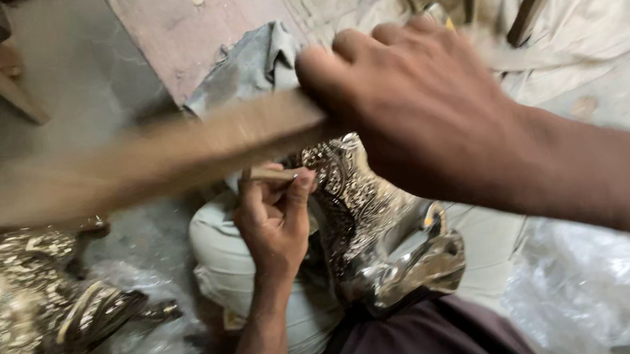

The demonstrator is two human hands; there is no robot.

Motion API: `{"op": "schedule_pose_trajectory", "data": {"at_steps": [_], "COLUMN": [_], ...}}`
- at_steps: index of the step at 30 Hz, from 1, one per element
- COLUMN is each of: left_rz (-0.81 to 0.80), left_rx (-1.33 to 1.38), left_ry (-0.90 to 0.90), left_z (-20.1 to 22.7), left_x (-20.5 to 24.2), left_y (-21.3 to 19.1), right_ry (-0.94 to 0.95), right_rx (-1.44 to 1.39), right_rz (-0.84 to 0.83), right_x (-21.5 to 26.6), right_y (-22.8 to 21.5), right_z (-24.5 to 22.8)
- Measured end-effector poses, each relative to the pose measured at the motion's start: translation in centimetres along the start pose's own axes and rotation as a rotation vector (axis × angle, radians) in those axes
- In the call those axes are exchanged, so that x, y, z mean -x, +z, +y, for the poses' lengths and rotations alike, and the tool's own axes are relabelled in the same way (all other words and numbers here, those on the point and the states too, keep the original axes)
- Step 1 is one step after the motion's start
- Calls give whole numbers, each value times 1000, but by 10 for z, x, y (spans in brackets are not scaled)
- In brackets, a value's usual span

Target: The person uses a chisel and wooden mallet to carve intricate patterns into a silver-colored metal elephant statue. They repeatedly strike the chisel to shape the surface details.

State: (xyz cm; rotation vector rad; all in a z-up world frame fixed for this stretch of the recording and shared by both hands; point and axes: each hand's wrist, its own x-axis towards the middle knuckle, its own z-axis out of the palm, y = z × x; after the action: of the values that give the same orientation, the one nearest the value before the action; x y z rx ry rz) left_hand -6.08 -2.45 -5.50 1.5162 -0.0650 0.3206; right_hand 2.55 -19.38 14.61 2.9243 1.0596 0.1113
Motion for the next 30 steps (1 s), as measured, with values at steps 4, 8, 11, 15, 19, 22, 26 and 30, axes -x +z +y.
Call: {"op": "schedule_pose_trajectory", "data": {"at_steps": [4,8,11,15,19,22,26,30], "left_rz": [15,7,-10,-49,-40,-50,-58,-77], "left_rx": [-56,-47,-38,-77,-96,-36,-83,-117], "left_ry": [-35,-27,-3,-5,34,41,36,92], "left_z": [2,8,10,13,15,16,12,12], "left_x": [-3,-9,-9,-13,-13,-12,-12,-14], "left_y": [-4,-2,-3,-5,-5,-6,-8,-11], "right_ry": [18,-83,26,-10,56,-17,52,17], "right_rx": [203,539,163,215,145,361,86,223], "right_rz": [-118,9,10,46,42,-24,-1,-52], "right_x": [-14,-10,-2,1,-10,-9,1,14], "right_y": [-10,-1,16,14,-5,-12,9,15], "right_z": [-2,5,11,10,-2,0,12,24]}}
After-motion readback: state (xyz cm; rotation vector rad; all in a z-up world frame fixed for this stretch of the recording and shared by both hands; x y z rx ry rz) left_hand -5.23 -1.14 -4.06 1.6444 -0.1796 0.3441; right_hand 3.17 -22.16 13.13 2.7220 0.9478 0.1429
